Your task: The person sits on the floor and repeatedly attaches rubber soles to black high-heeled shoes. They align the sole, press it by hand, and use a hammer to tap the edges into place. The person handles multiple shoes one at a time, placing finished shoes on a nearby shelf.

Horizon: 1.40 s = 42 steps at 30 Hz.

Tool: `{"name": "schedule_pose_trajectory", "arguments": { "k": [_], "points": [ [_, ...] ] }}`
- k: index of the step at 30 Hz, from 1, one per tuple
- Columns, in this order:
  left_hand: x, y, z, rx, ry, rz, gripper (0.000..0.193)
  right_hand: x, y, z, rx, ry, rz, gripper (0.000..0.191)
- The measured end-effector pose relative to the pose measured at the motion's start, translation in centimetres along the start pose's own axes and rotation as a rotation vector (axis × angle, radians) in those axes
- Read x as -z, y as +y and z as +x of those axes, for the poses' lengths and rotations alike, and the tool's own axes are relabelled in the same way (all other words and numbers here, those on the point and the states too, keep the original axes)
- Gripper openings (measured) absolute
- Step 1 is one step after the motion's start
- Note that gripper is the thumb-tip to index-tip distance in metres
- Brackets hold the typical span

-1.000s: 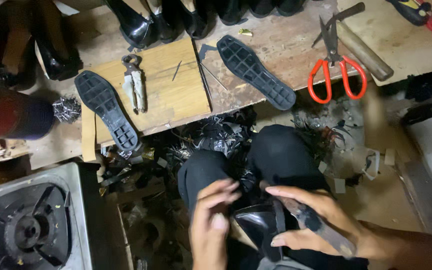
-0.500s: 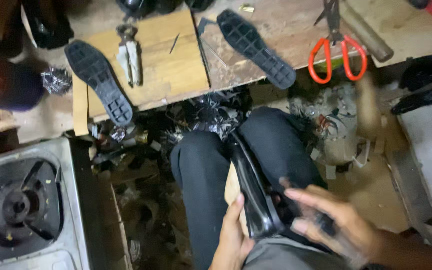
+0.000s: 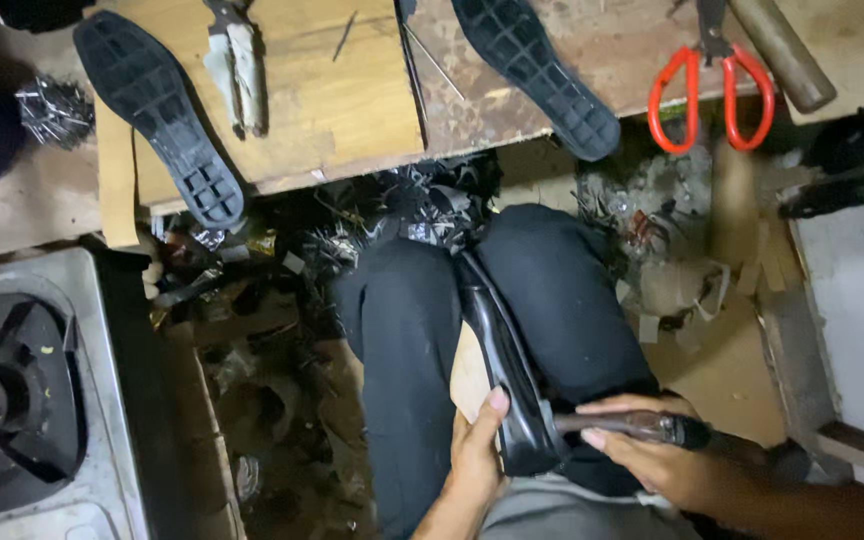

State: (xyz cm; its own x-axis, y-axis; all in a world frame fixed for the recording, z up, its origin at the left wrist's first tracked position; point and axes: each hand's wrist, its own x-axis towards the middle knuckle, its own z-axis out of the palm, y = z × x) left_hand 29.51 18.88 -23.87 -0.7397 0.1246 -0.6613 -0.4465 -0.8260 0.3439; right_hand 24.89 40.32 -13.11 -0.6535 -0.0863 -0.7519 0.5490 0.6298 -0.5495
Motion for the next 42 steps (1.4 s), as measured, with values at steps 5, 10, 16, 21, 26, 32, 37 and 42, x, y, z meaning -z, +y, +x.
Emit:
{"name": "schedule_pose_trajectory", "arguments": {
  "k": [5, 10, 16, 21, 26, 32, 37, 42],
  "points": [
    [1.1, -0.3, 1.1, -0.056, -0.040, 0.090, 0.066, 1.5, 0.0, 3.0, -0.099, -0.196, 0.328, 0.031],
    [0.4, 0.3, 0.7, -0.061, -0.074, 0.064, 0.073, 1.3, -0.9, 3.2, -0.184, -0.109, 0.493, 0.036],
    [-0.7, 2.0, 0.4, -0.195, -0.251, 0.084, 0.073, 2.6, -5.2, 5.6, -0.020, -0.265, -0.090, 0.031],
    [-1.4, 2.7, 1.4, -0.058, -0.132, -0.063, 0.069, 2.0, -7.1, 6.1, -0.255, -0.207, -0.007, 0.037],
    [-0.7, 2.8, 1.6, 0.011, -0.043, -0.008, 0.067, -0.4, -6.3, 5.9, 0.229, 0.016, -0.032, 0.028],
    [0.1, 0.9, 2.2, -0.057, -0.051, 0.112, 0.060, 1.2, -4.7, 5.9, -0.098, -0.115, 0.417, 0.034],
    [0.4, 0.2, 1.4, -0.080, -0.056, 0.084, 0.059, 3.1, -1.9, 3.9, -0.051, -0.143, 0.282, 0.036],
    [0.2, 1.0, 1.0, -0.081, -0.056, 0.086, 0.057, 2.5, -1.0, 2.7, 0.231, -0.249, -0.269, 0.032]
  ]
}}
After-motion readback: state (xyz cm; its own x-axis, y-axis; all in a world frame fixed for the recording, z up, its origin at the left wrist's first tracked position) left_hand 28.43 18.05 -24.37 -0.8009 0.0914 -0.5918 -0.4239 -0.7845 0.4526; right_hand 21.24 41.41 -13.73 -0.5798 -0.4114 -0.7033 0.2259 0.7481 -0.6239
